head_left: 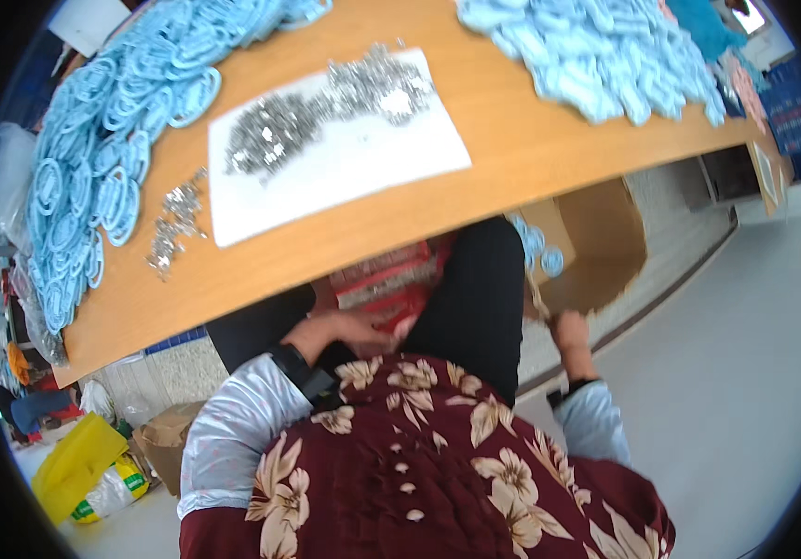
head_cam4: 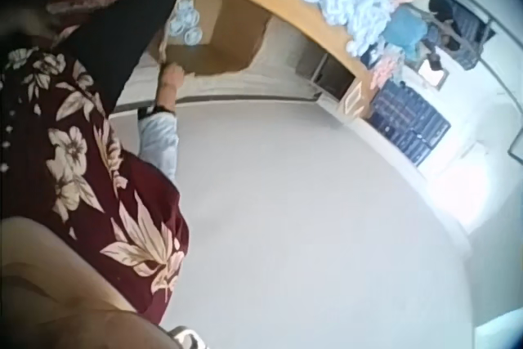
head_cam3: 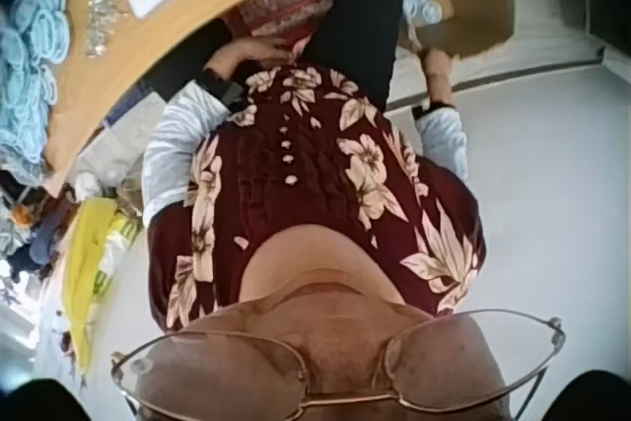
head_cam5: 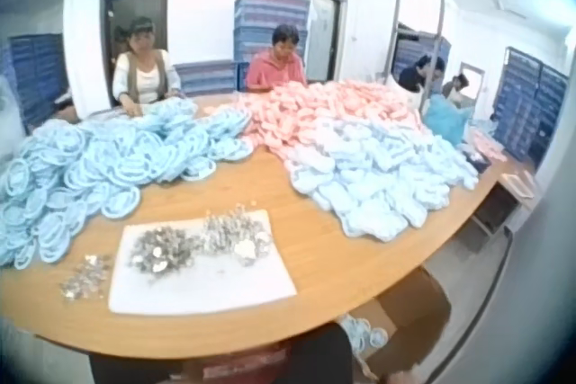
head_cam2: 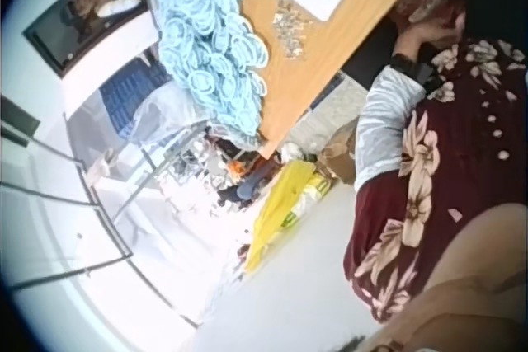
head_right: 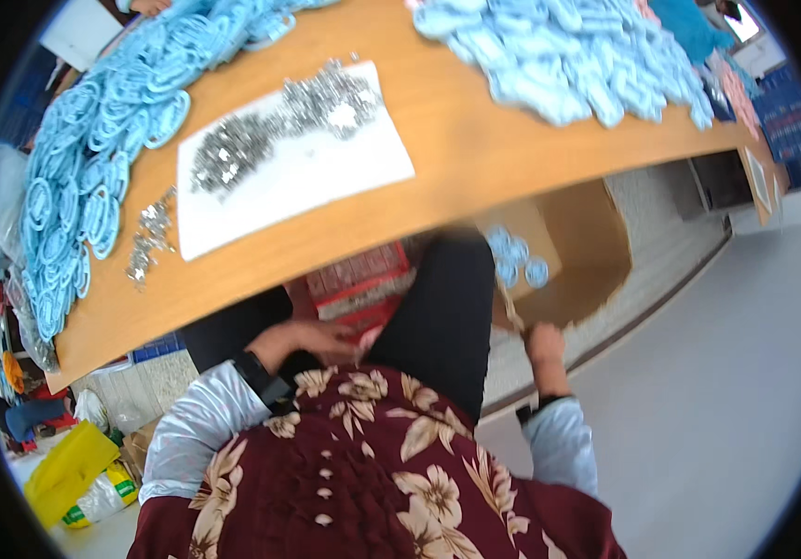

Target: Assembling small metal clips or fasteners onto light blue plastic ring-shaped components at a production table.

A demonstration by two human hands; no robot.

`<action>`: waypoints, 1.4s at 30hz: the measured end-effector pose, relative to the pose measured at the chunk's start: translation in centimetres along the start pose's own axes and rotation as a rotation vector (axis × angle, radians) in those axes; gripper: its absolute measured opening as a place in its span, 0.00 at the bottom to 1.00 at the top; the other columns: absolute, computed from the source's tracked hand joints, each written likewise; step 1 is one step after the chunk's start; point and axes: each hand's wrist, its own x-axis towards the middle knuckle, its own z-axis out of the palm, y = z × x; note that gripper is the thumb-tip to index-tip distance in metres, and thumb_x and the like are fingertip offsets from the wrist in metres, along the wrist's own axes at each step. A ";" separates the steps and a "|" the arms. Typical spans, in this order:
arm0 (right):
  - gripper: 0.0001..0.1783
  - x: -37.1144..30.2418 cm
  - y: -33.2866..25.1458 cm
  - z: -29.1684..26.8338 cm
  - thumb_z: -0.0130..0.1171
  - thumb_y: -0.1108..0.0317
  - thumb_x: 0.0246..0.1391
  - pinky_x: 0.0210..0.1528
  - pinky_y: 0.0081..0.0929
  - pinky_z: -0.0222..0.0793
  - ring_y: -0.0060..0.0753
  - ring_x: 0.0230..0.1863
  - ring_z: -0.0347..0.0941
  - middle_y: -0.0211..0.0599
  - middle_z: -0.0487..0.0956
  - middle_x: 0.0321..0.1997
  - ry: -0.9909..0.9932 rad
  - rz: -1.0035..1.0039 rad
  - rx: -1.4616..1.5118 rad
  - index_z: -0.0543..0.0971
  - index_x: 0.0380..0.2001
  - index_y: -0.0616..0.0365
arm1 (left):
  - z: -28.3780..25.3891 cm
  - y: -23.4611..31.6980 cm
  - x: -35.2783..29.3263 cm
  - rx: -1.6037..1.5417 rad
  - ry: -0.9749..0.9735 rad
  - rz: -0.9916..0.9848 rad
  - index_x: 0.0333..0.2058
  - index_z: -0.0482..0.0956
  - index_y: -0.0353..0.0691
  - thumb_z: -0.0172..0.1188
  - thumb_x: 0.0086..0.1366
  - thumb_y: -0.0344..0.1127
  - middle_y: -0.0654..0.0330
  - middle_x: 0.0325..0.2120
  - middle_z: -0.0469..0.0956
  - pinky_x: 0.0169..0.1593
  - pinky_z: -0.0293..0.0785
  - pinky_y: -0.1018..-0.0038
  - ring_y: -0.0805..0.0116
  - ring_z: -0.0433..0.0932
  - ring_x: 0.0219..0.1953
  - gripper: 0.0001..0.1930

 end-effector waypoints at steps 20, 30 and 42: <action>0.17 -1.7 4.6 -12.4 0.51 0.61 0.69 0.35 0.37 0.68 0.39 0.27 0.66 0.49 0.73 0.26 0.848 -0.053 0.723 0.75 0.34 0.68 | -1.7 -0.4 3.9 0.364 0.040 -0.148 0.63 0.70 0.45 0.60 0.64 0.52 0.51 0.56 0.76 0.61 0.66 0.64 0.58 0.73 0.58 0.32; 0.19 -4.0 -12.0 -36.3 0.40 0.60 0.73 0.24 0.17 0.47 0.13 0.22 0.54 0.21 0.63 0.22 1.004 -0.535 1.060 0.75 0.35 0.59 | -5.8 0.8 4.9 0.256 0.052 -0.136 0.62 0.71 0.44 0.58 0.65 0.51 0.51 0.55 0.76 0.60 0.67 0.65 0.58 0.73 0.57 0.30; 0.20 0.1 -17.6 -38.9 0.41 0.60 0.71 0.23 0.19 0.53 0.16 0.21 0.61 0.28 0.68 0.21 0.855 -0.738 0.916 0.78 0.35 0.62 | -11.2 2.3 2.8 0.129 0.103 -0.177 0.60 0.73 0.42 0.57 0.67 0.50 0.50 0.54 0.77 0.58 0.68 0.65 0.57 0.74 0.56 0.27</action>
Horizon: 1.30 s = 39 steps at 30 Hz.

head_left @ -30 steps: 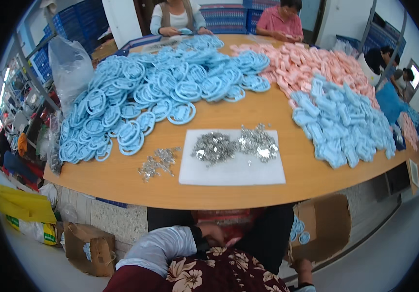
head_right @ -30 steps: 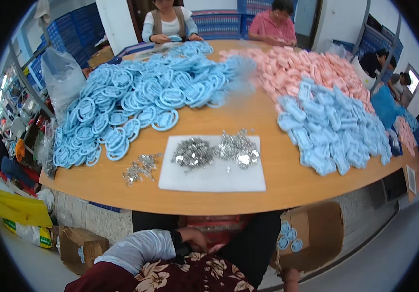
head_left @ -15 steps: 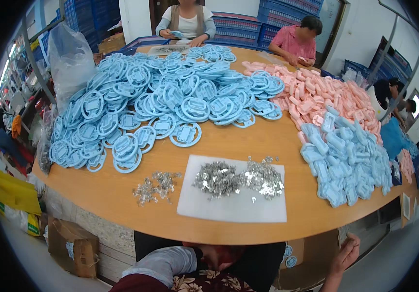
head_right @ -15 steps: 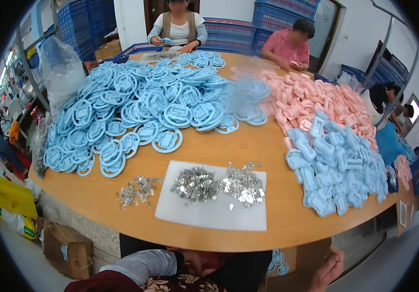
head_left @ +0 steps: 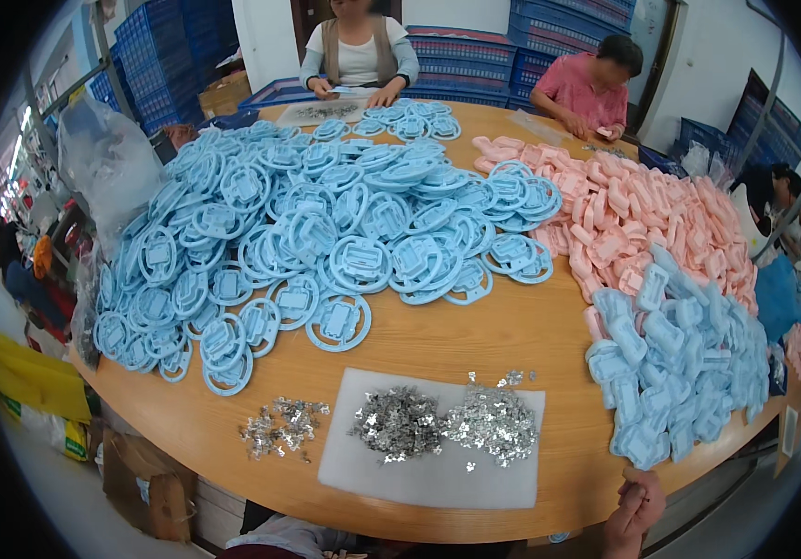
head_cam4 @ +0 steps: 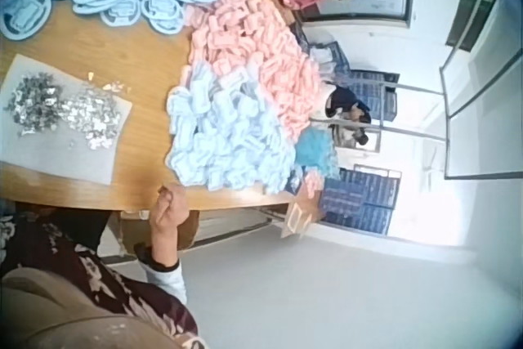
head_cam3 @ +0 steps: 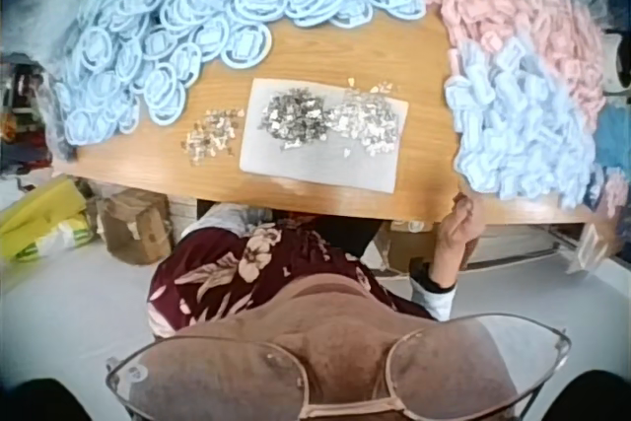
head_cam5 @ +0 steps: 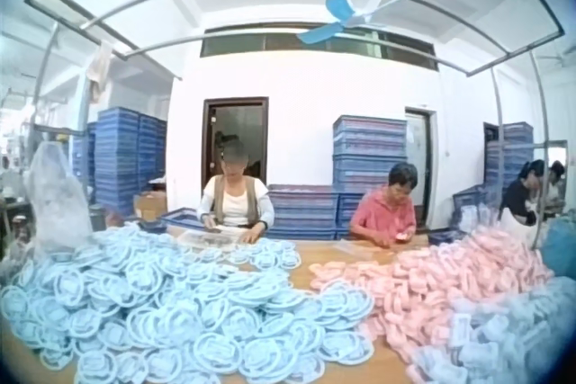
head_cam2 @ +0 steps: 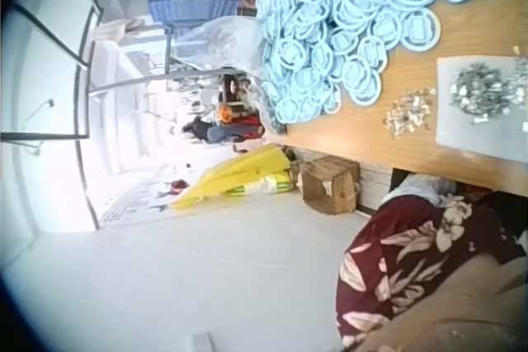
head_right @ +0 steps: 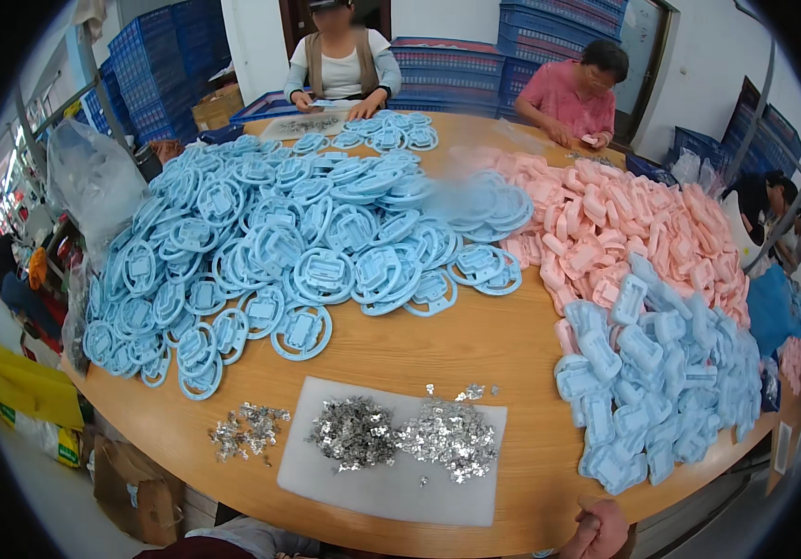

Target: Assembling small metal clips or fasteners onto light blue plastic ring-shaped components at a production table.

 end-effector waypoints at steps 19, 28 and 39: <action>0.13 -2.8 -5.9 7.5 0.46 0.67 0.70 0.29 0.23 0.64 0.21 0.24 0.68 0.30 0.72 0.22 -0.276 0.138 0.349 0.77 0.36 0.64 | 8.2 -2.2 -10.4 -0.161 0.236 0.473 0.57 0.75 0.41 0.54 0.69 0.48 0.50 0.53 0.77 0.57 0.69 0.66 0.56 0.75 0.53 0.24; 0.16 -4.5 -2.7 8.6 0.45 0.63 0.72 0.26 0.18 0.57 0.14 0.23 0.60 0.23 0.67 0.22 -0.216 0.246 0.533 0.76 0.35 0.62 | 8.6 3.0 -30.7 -0.088 0.356 0.443 0.56 0.77 0.36 0.53 0.74 0.49 0.54 0.46 0.83 0.54 0.73 0.71 0.67 0.79 0.49 0.23; 0.16 -4.9 -2.1 9.9 0.47 0.62 0.72 0.26 0.17 0.54 0.12 0.24 0.57 0.19 0.64 0.22 -0.212 0.243 0.572 0.79 0.36 0.62 | -3.2 -1.0 -39.3 -0.487 1.244 0.415 0.36 0.83 0.39 0.65 0.65 0.39 0.67 0.27 0.81 0.38 0.74 0.79 0.78 0.78 0.29 0.09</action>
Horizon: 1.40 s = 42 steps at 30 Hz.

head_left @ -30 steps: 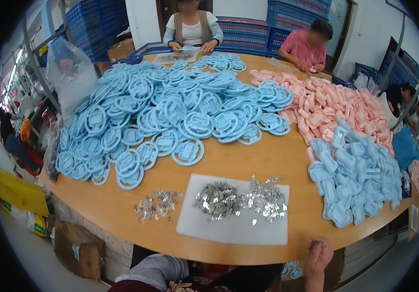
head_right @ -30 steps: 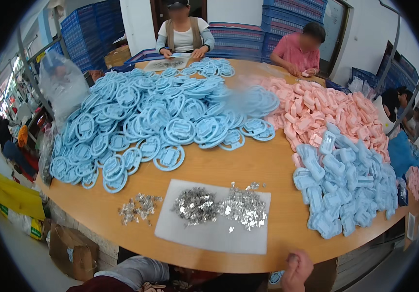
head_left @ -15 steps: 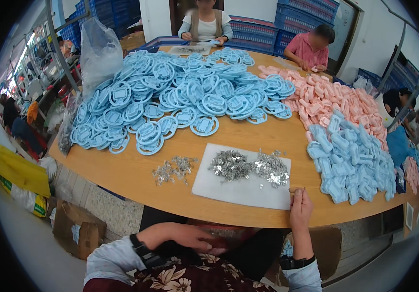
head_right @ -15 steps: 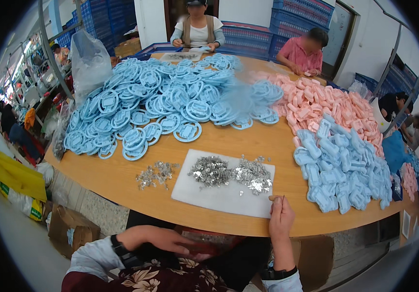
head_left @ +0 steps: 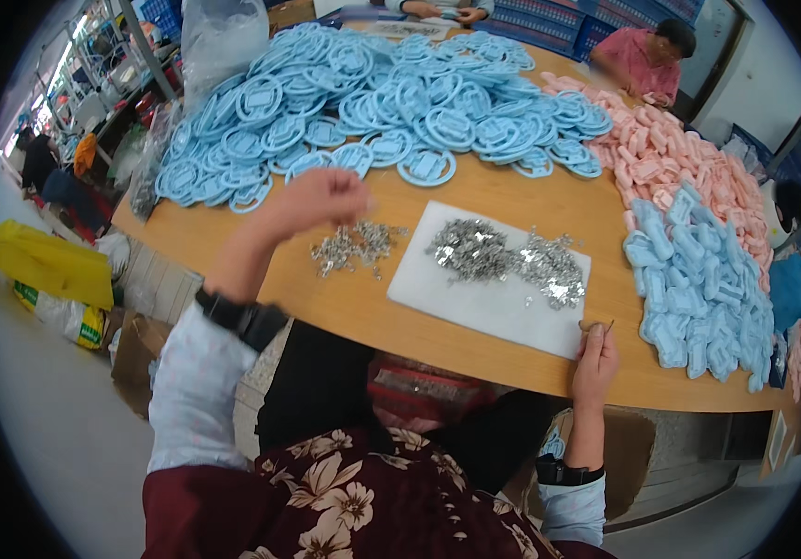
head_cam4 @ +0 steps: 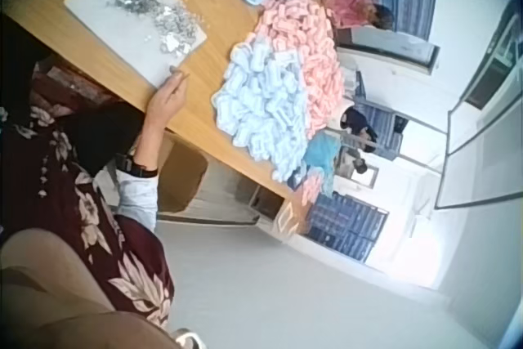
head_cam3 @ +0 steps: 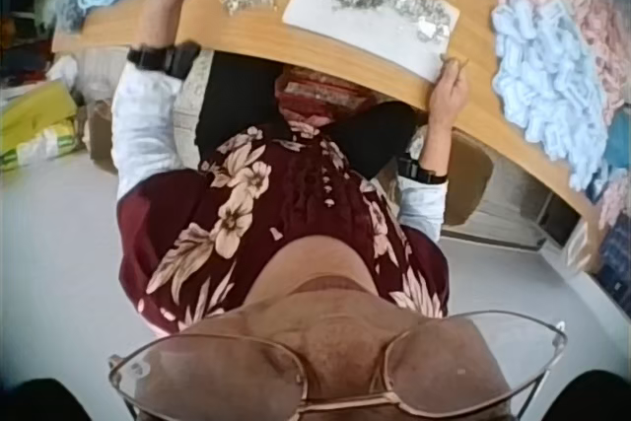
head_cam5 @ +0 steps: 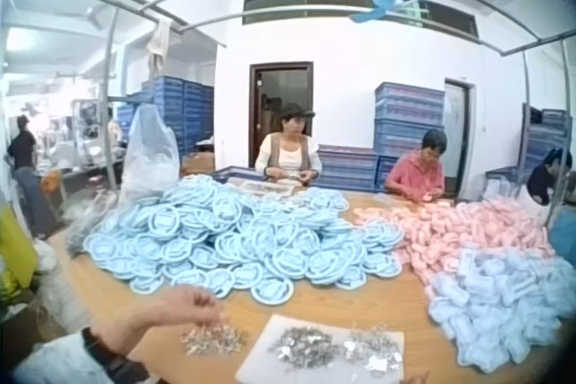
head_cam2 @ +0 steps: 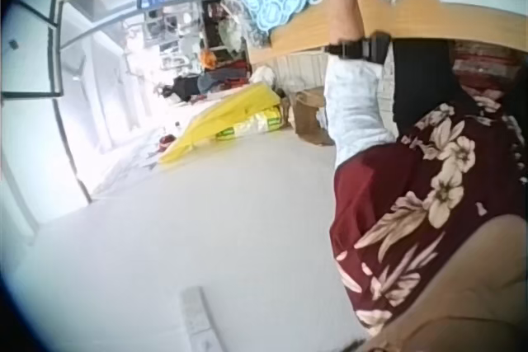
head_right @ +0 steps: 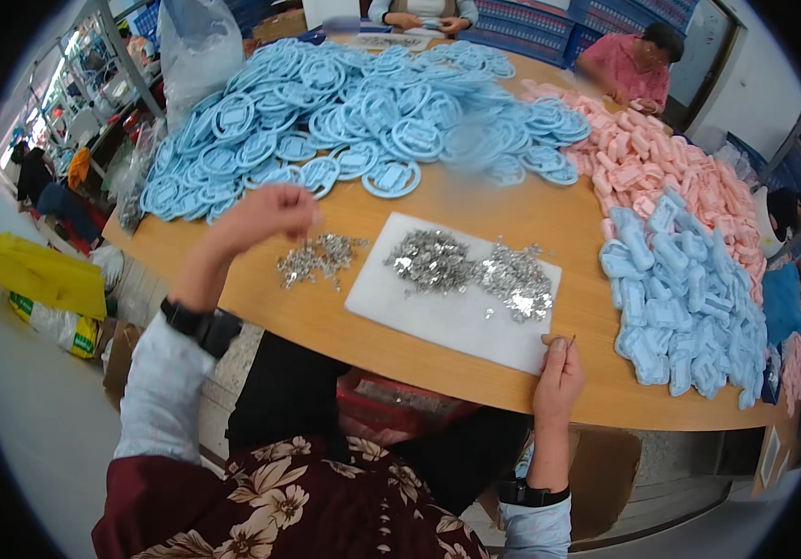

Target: Assembling small metal clips or fasteners onto light blue plastic ring-shaped components at a production table.

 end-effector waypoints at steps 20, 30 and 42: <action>0.15 -0.9 -1.3 -0.7 0.43 0.60 0.74 0.26 0.14 0.56 0.13 0.25 0.60 0.21 0.66 0.24 0.118 -0.004 0.089 0.76 0.44 0.59 | 3.5 -0.3 12.3 0.345 0.386 0.256 0.48 0.81 0.43 0.55 0.66 0.34 0.60 0.32 0.85 0.39 0.79 0.62 0.65 0.84 0.37 0.14; 0.12 -1.8 -7.9 3.0 0.53 0.63 0.68 0.27 0.14 0.61 0.13 0.25 0.65 0.28 0.78 0.32 -0.161 0.191 0.342 0.78 0.45 0.62 | 14.5 1.5 0.1 -0.776 -0.330 -0.089 0.52 0.75 0.34 0.55 0.73 0.39 0.59 0.43 0.83 0.50 0.82 0.74 0.71 0.84 0.44 0.16; 0.09 -5.1 -6.6 1.6 0.57 0.66 0.66 0.27 0.12 0.57 0.09 0.23 0.61 0.22 0.79 0.30 -0.651 0.433 0.236 0.80 0.39 0.60 | 21.0 0.1 -4.8 -0.360 -0.432 -0.047 0.57 0.74 0.35 0.56 0.72 0.34 0.62 0.44 0.80 0.50 0.76 0.75 0.76 0.78 0.46 0.18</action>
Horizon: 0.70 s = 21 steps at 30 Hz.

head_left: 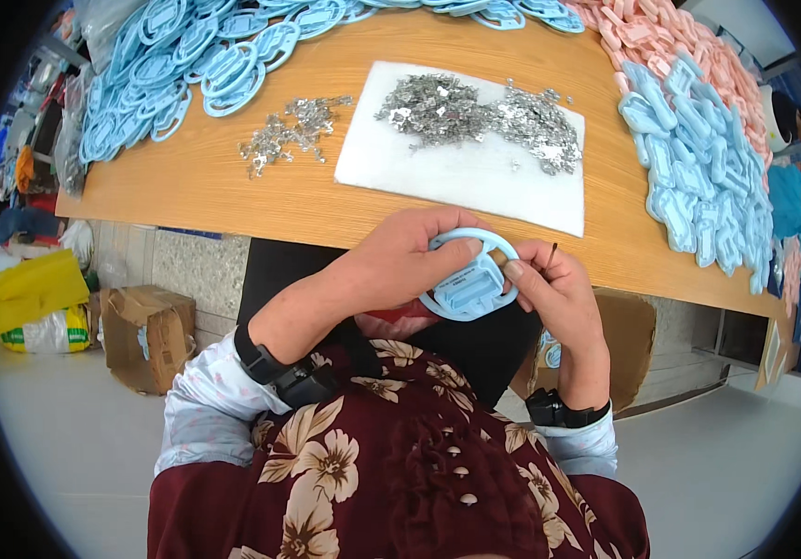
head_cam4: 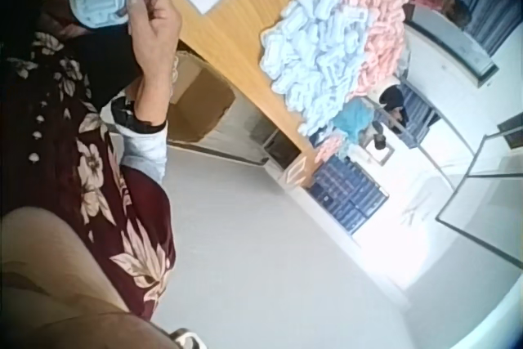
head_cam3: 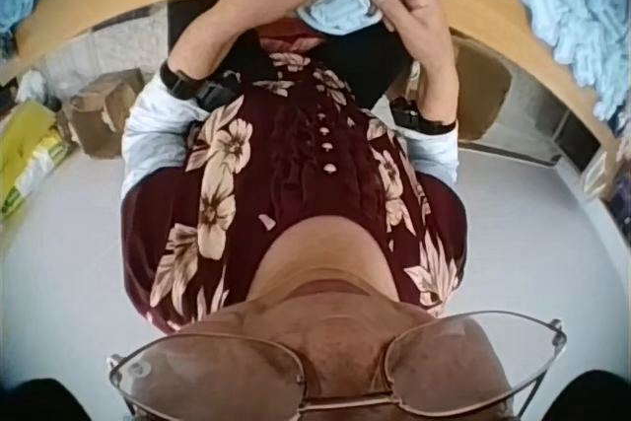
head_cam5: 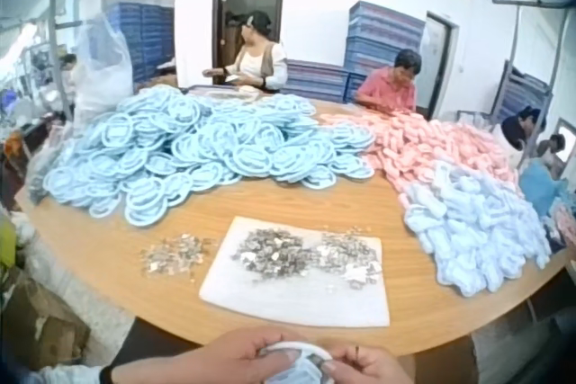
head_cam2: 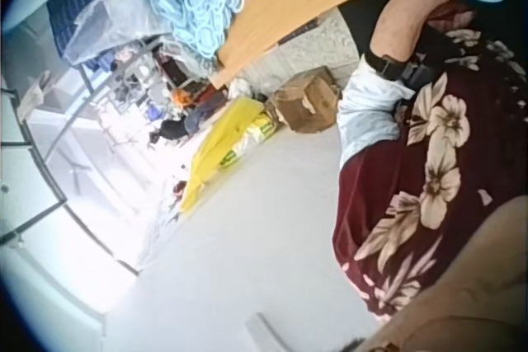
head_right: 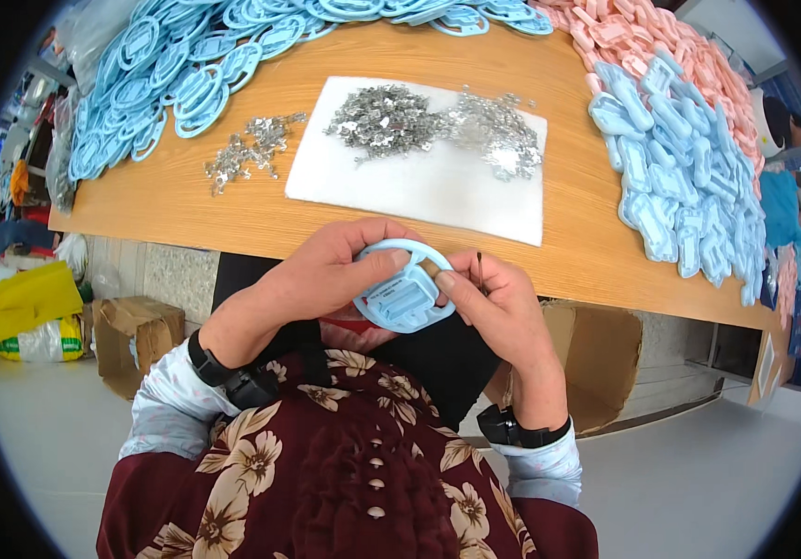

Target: Assembling small metal clips or fasteners onto light blue plastic ring-shaped components at a production table.

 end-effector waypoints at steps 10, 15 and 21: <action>0.13 5.6 -1.0 -3.7 0.56 0.59 0.67 0.21 0.10 0.52 0.08 0.22 0.59 0.18 0.71 0.25 0.490 -0.074 -0.407 0.81 0.46 0.55 | -2.1 -2.4 0.5 0.084 0.201 0.348 0.46 0.83 0.37 0.55 0.63 0.35 0.54 0.36 0.84 0.43 0.77 0.69 0.68 0.81 0.38 0.15; 0.11 7.0 -1.2 -4.8 0.55 0.62 0.68 0.21 0.09 0.45 0.06 0.20 0.53 0.18 0.68 0.26 0.378 -0.181 -0.362 0.79 0.47 0.56 | -2.8 -2.6 -0.4 0.049 0.239 0.381 0.40 0.85 0.36 0.57 0.59 0.37 0.50 0.29 0.84 0.40 0.78 0.67 0.61 0.83 0.33 0.15; 0.11 9.9 -3.7 -1.6 0.54 0.61 0.69 0.20 0.10 0.42 0.05 0.19 0.50 0.17 0.66 0.25 0.212 -0.250 -0.457 0.78 0.45 0.56 | -7.8 -2.4 -4.7 -0.030 0.310 0.330 0.39 0.85 0.37 0.56 0.59 0.37 0.51 0.31 0.85 0.39 0.78 0.66 0.59 0.84 0.34 0.14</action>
